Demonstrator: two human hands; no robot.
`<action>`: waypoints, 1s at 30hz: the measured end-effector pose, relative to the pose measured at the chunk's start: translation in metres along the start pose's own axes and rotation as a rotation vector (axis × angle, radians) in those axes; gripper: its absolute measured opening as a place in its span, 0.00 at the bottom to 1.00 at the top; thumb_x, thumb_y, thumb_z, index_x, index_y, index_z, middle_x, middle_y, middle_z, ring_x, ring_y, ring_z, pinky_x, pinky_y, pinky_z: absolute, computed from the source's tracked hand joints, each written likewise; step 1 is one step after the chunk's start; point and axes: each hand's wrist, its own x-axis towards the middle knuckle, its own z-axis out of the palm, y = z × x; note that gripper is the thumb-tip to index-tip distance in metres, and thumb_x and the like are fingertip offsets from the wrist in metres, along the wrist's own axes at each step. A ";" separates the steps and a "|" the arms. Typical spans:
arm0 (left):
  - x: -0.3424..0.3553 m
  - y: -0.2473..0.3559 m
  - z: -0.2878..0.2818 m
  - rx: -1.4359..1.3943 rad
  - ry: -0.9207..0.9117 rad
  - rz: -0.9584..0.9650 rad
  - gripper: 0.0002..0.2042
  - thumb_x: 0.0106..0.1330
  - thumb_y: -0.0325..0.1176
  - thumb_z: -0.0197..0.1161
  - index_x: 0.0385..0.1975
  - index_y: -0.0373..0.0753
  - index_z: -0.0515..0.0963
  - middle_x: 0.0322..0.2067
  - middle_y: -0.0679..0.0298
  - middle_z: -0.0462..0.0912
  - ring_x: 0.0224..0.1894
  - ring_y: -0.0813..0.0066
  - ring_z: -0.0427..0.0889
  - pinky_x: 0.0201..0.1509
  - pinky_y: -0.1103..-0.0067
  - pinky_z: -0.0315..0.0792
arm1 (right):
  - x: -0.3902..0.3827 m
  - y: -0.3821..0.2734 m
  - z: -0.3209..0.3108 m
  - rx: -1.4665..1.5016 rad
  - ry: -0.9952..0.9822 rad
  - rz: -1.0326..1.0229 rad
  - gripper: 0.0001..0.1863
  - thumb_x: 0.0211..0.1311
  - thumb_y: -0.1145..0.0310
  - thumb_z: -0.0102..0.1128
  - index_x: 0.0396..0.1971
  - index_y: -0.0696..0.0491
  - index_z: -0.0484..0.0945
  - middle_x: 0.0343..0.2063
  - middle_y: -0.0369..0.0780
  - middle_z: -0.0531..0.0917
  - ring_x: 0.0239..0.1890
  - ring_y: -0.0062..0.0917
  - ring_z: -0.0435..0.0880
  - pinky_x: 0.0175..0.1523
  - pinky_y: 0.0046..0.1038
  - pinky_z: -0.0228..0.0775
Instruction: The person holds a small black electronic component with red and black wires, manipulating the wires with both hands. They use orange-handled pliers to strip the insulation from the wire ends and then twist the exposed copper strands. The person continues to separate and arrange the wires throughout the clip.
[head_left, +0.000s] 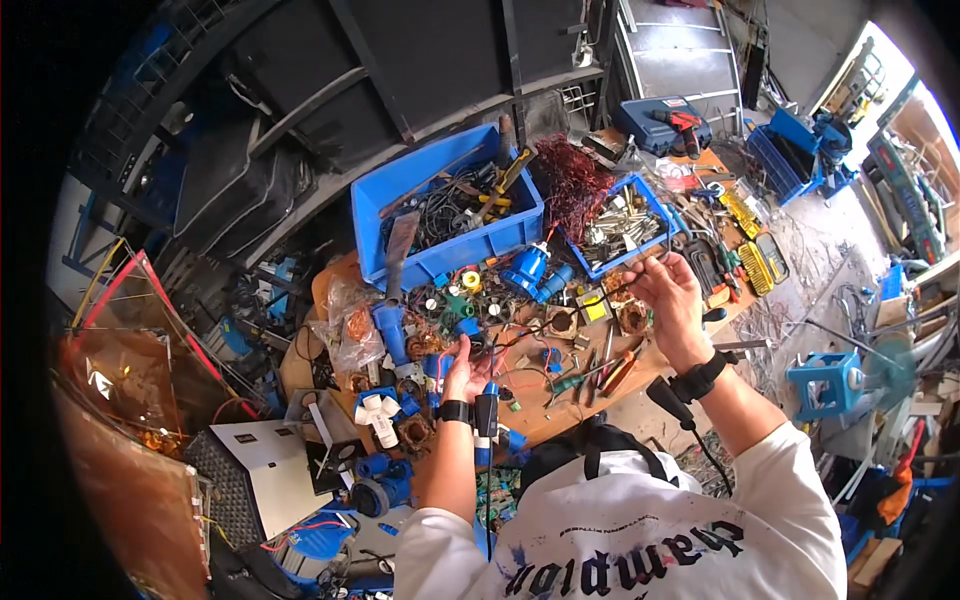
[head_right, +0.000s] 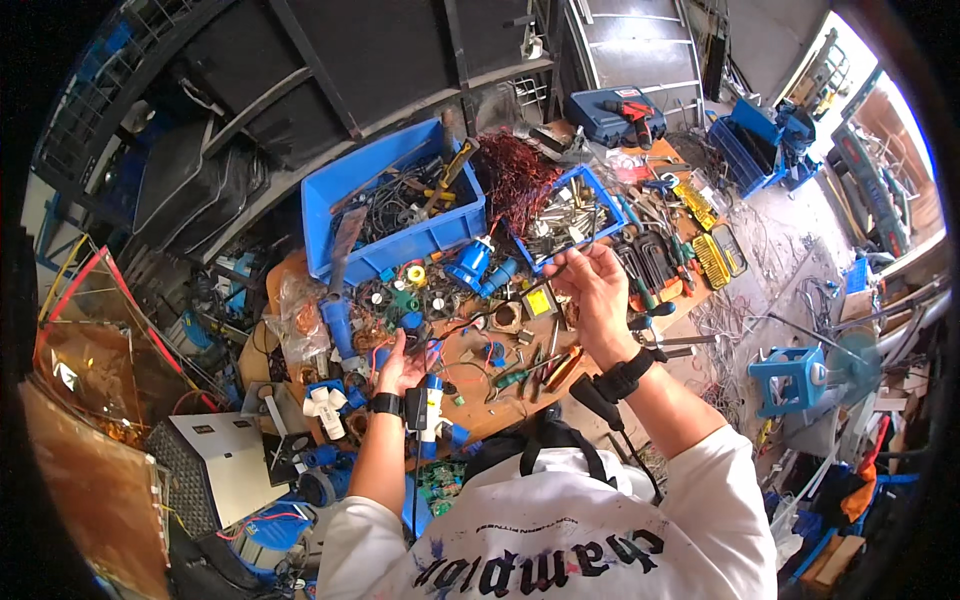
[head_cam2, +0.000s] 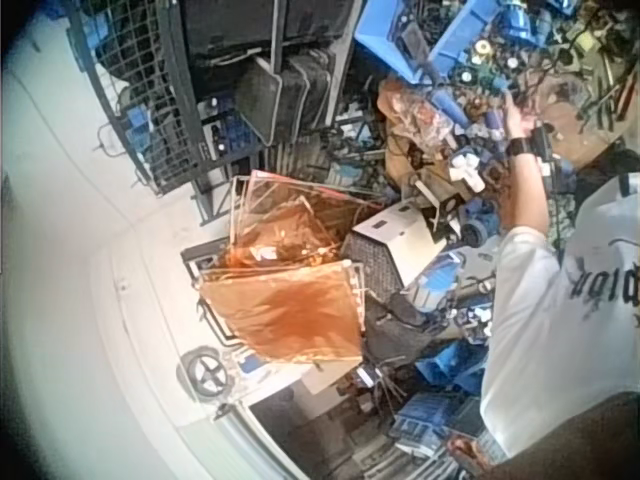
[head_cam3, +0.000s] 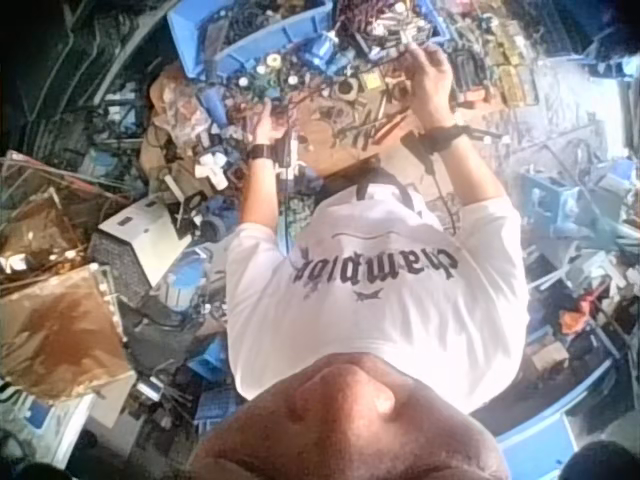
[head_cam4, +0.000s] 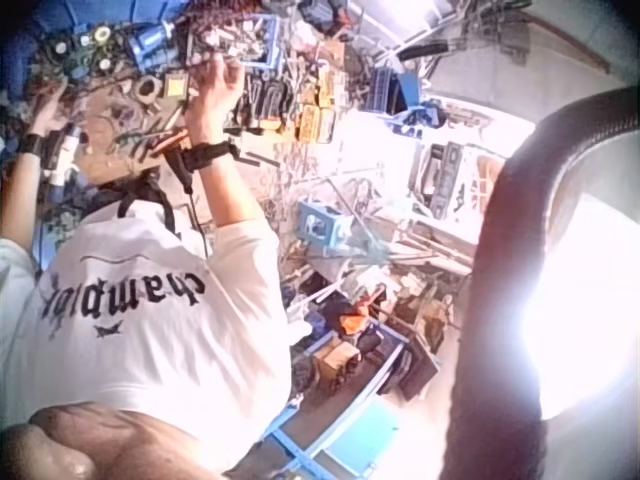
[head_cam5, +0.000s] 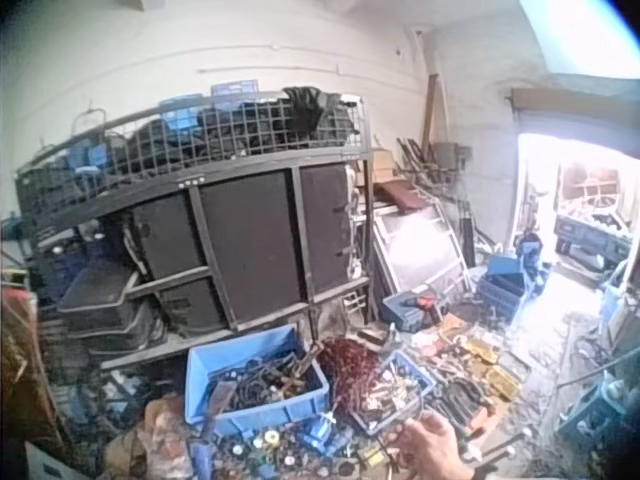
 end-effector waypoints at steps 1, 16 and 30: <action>0.002 0.001 -0.003 -0.007 -0.023 -0.002 0.20 0.59 0.51 0.64 0.36 0.38 0.75 0.33 0.57 0.81 0.38 0.65 0.83 0.46 0.62 0.80 | -0.001 0.001 0.002 -0.001 -0.034 0.008 0.04 0.66 0.72 0.56 0.33 0.54 0.70 0.31 0.39 0.81 0.34 0.26 0.84 0.38 0.23 0.78; -0.043 -0.003 0.038 0.403 0.054 0.214 0.12 0.65 0.34 0.62 0.45 0.36 0.76 0.42 0.61 0.81 0.42 0.66 0.82 0.42 0.70 0.78 | 0.005 0.045 -0.022 -0.189 -0.166 0.403 0.03 0.63 0.74 0.57 0.34 0.55 0.73 0.35 0.41 0.83 0.38 0.29 0.85 0.43 0.27 0.79; -0.103 -0.012 0.112 0.629 -0.036 0.497 0.07 0.61 0.31 0.66 0.34 0.36 0.78 0.35 0.61 0.84 0.29 0.75 0.82 0.31 0.78 0.78 | -0.030 0.077 0.039 -0.540 -0.515 0.399 0.20 0.63 0.53 0.59 0.39 0.59 0.79 0.28 0.37 0.80 0.31 0.19 0.80 0.34 0.21 0.72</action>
